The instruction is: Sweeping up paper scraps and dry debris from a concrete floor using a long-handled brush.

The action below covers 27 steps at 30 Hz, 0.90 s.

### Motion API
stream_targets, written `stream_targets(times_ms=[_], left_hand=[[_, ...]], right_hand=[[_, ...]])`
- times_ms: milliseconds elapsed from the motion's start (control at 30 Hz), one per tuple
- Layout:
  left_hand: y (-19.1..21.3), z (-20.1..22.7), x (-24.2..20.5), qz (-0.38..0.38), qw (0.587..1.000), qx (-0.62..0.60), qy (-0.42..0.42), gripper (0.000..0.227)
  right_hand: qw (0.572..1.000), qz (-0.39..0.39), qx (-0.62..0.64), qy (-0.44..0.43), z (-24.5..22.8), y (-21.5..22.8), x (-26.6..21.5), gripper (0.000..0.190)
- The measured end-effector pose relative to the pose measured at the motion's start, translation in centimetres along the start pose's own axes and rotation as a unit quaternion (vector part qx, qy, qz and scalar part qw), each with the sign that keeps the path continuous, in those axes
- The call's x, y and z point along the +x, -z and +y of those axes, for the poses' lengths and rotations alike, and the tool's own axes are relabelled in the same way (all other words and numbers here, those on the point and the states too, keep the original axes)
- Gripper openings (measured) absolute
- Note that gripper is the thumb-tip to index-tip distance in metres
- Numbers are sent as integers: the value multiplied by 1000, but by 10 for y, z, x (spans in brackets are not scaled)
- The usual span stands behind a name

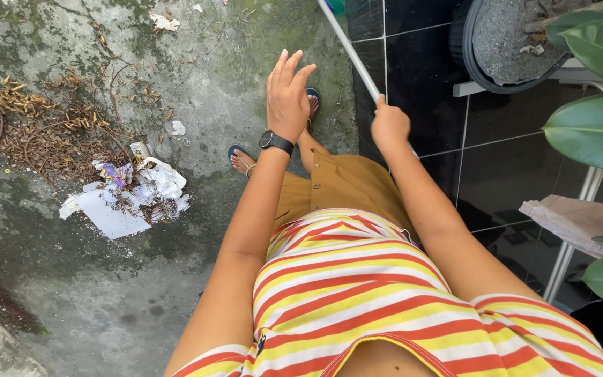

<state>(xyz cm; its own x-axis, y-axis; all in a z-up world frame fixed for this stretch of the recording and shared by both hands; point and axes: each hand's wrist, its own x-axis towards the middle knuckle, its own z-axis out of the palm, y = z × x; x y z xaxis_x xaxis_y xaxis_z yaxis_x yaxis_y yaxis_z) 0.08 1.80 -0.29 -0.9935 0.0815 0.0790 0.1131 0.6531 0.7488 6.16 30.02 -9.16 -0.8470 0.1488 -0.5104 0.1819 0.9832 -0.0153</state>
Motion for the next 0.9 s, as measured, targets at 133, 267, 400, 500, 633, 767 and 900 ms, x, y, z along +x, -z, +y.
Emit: stream_targets(times_ms=[133,267,400,500,633,767,900], left_hand=[[-6,0,-1,-3,1000,-3,-12,45],[-3,-1,-3,-8,1000,-5,-27,43],[2,5,2,-9,1000,-8,-28,43],[-10,0,-3,-13,999,-8,-48,43],[-11,8,-3,-26,998,-11,-61,44],[-5,8,-10,-32,997,-18,-65,44],[0,6,-13,-28,997,-22,-65,44]], right_hand=[[998,-12,47,-35,-12,-6,0,33],[984,-68,124,-109,-9,52,-40,36],[986,-25,122,-111,5,57,-72,39],[994,-40,29,-98,3,17,-69,39],[990,-58,70,-104,-5,2,-68,39],[965,-77,177,-177,-9,51,-107,38],[986,-32,108,-125,3,39,-133,37]])
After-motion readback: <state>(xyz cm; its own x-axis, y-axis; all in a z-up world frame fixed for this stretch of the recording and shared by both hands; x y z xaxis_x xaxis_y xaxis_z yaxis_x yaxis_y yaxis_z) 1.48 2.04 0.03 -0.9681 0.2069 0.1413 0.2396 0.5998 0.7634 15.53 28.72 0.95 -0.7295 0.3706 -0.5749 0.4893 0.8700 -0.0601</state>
